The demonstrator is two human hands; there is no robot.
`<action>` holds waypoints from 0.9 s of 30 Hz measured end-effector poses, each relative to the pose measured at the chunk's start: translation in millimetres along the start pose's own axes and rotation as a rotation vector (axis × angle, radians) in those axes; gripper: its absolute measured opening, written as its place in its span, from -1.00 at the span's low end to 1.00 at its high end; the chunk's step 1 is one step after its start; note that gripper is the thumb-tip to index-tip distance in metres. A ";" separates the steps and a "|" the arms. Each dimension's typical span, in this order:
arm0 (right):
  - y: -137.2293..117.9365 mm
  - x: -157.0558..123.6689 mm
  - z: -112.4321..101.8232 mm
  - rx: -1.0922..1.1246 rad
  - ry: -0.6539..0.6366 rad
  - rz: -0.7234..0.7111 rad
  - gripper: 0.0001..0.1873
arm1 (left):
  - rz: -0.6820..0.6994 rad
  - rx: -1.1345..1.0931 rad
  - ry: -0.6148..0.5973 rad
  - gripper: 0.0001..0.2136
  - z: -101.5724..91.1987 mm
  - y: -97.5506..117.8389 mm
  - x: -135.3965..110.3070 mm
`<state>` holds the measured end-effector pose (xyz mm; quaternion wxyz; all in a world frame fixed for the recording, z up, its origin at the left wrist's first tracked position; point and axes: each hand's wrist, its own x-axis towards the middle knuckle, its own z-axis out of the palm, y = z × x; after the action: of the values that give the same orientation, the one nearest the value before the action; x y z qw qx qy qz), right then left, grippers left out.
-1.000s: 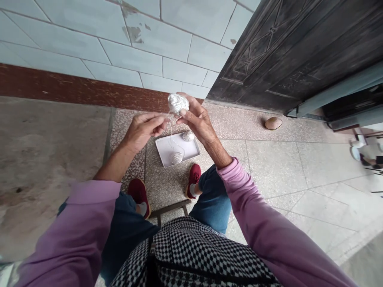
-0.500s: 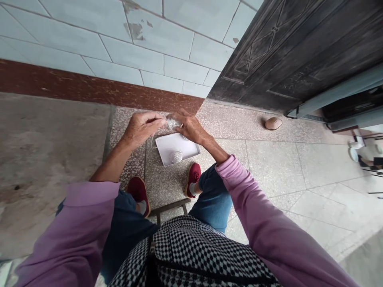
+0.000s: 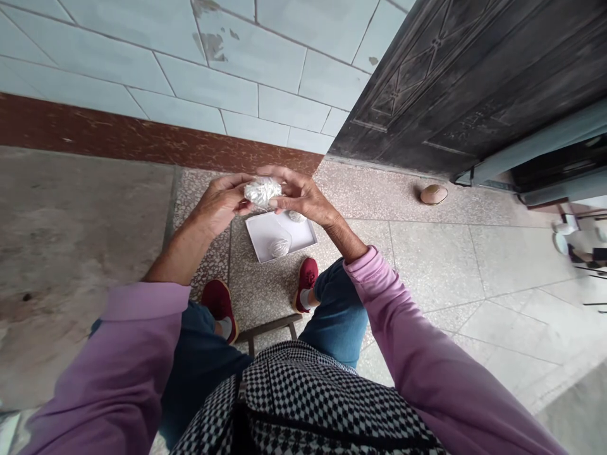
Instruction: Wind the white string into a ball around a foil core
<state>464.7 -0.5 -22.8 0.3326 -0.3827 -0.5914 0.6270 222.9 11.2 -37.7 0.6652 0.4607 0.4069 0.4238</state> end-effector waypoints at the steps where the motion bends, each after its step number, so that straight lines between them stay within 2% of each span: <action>1: -2.0 -0.2 1.9 -0.017 0.037 -0.016 -0.04 | 0.006 0.007 -0.013 -0.61 1.8 -0.5 -1.0; 5: -4.1 3.7 -2.7 -0.282 0.323 -0.153 -0.28 | 0.058 0.116 -0.070 -0.64 8.9 1.6 -8.9; 7: -0.9 7.7 -11.1 -0.440 0.399 -0.185 -0.45 | 0.083 0.162 -0.075 -0.69 9.7 4.2 -13.0; 12: 8.3 13.2 -21.4 -0.546 0.302 -0.118 -0.68 | 0.147 0.295 -0.027 -0.76 -1.0 9.5 -14.8; 17: 7.1 8.2 -13.7 -0.479 0.026 0.009 -0.76 | 0.203 0.407 -0.005 -0.81 -16.2 9.5 -5.2; 19: 7.1 6.9 -14.3 -0.362 -0.051 0.051 -0.67 | 0.181 0.374 -0.004 -0.81 -19.8 8.3 -1.3; 22: 11.4 7.2 -18.5 -0.211 -0.101 0.077 -0.31 | 0.115 0.269 0.004 -0.77 -19.1 5.7 2.0; 27: 21.8 10.7 -20.3 0.026 -0.115 -0.069 0.12 | 0.020 0.082 -0.013 -0.74 -3.9 0.0 2.0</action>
<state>478.0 17.0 -45.6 0.3243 -0.3212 -0.6141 0.6439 219.9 14.1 -38.9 0.6441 0.4944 0.4152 0.4103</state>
